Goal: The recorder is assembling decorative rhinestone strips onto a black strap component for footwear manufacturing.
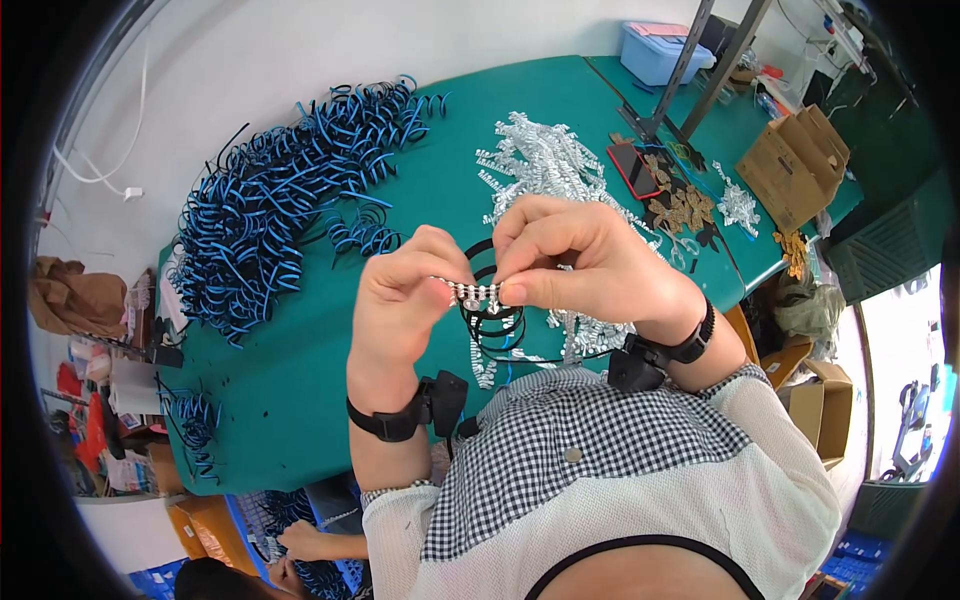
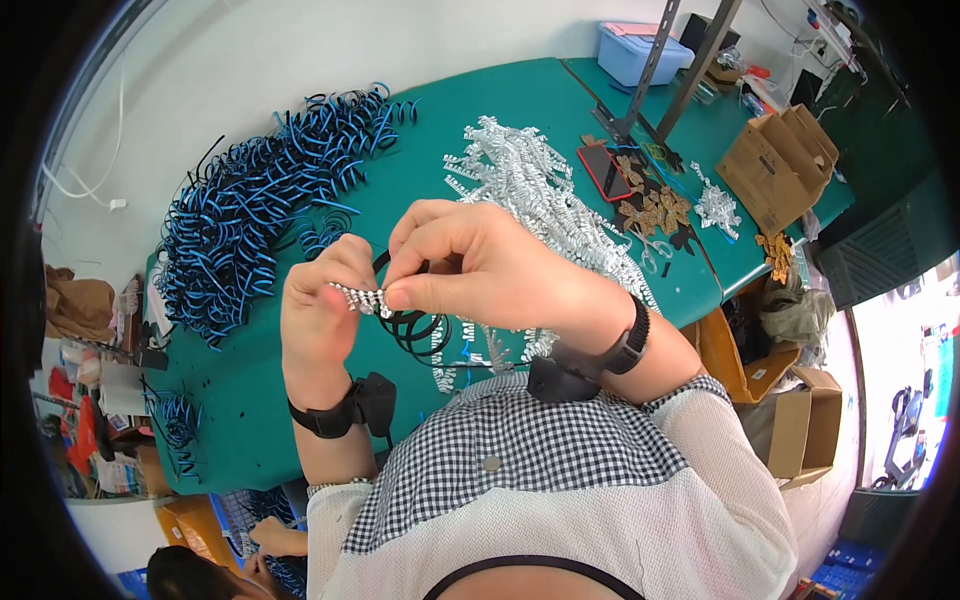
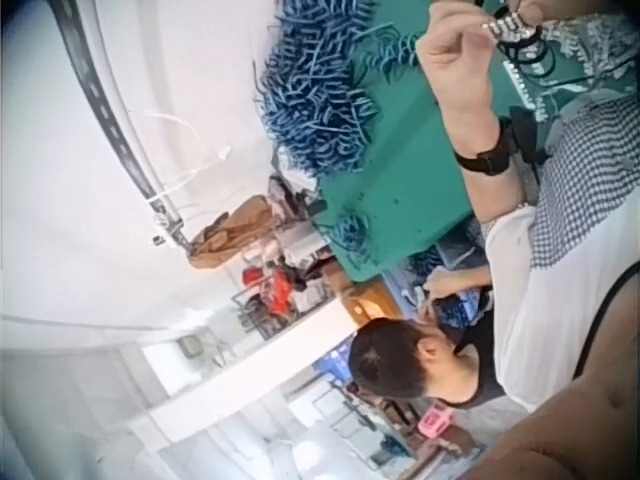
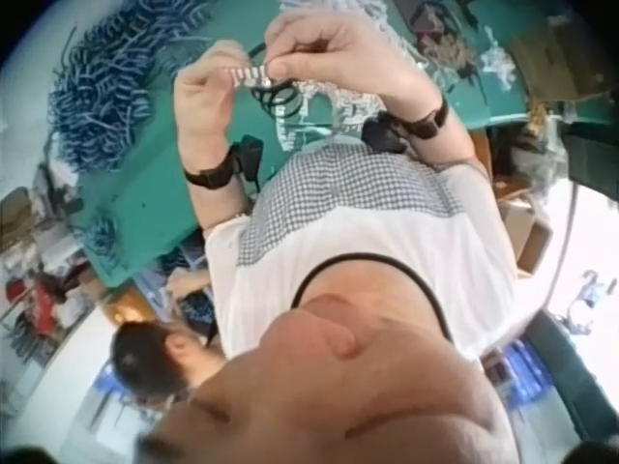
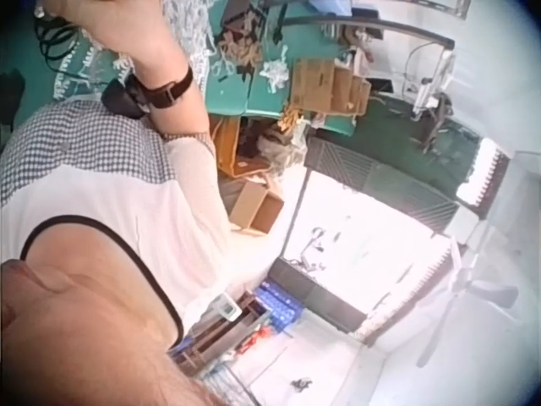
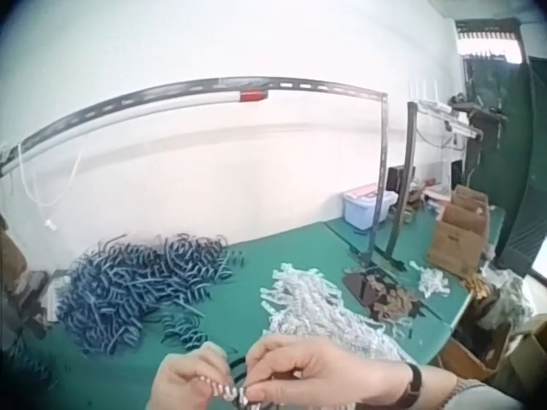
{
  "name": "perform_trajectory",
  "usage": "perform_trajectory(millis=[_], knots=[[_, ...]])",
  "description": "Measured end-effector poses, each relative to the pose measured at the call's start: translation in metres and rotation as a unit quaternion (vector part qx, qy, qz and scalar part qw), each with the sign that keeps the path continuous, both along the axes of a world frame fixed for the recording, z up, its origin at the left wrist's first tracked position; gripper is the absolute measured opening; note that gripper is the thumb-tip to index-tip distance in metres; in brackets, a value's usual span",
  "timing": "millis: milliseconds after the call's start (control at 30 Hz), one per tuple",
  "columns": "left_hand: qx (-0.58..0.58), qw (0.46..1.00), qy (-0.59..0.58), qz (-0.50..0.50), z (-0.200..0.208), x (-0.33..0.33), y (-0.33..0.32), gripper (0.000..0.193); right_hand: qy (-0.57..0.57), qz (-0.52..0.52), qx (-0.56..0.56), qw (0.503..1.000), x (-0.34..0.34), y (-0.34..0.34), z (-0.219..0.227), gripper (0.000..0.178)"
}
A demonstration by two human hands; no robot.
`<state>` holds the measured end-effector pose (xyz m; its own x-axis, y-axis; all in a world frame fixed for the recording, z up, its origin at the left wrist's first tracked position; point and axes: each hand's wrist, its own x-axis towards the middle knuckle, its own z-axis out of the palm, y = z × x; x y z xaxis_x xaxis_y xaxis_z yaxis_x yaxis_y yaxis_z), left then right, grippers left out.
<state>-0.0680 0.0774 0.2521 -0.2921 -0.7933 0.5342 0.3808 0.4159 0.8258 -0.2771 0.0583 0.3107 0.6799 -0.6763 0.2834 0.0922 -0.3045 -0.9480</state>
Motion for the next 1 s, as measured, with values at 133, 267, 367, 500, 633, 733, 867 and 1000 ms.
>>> perform_trajectory(millis=[133, 267, 367, 500, 633, 733, 867, 1000], knots=[[0.083, 0.988, 0.056, 0.115, 0.018, -0.001, 0.007, 0.016, 0.018, -0.034, 0.008, 0.999, -0.001, -0.008, -0.003, 0.009], [-0.084, 0.855, -0.231, 0.456, 0.040, -0.011, 0.031, 0.023, 0.070, -0.064, -0.036, 0.995, 0.002, -0.010, -0.007, 0.009], [-0.178, 0.815, -0.381, 0.400, 0.057, -0.033, 0.042, 0.036, 0.064, -0.065, -0.054, 0.994, 0.004, -0.010, -0.007, 0.009], [-0.218, 0.794, -0.443, 0.354, 0.048, -0.039, 0.037, 0.046, 0.049, -0.064, -0.107, 0.991, 0.010, -0.012, -0.016, 0.009], [-0.138, 0.810, -0.463, 0.332, 0.062, -0.035, 0.044, 0.045, 0.024, -0.047, -0.099, 0.994, 0.010, -0.010, -0.016, 0.017], [-0.096, 0.842, -0.425, 0.319, 0.067, -0.027, 0.039, 0.037, -0.010, -0.091, 0.005, 0.996, 0.008, -0.009, -0.017, 0.027], [-0.102, 0.843, -0.432, 0.306, 0.082, -0.008, 0.040, 0.016, -0.071, -0.082, 0.003, 0.994, 0.001, -0.013, -0.027, 0.034], [-0.113, 0.849, -0.431, 0.283, 0.096, 0.003, 0.044, 0.020, 0.021, 0.033, 0.019, 0.999, -0.004, -0.026, -0.048, 0.043]])
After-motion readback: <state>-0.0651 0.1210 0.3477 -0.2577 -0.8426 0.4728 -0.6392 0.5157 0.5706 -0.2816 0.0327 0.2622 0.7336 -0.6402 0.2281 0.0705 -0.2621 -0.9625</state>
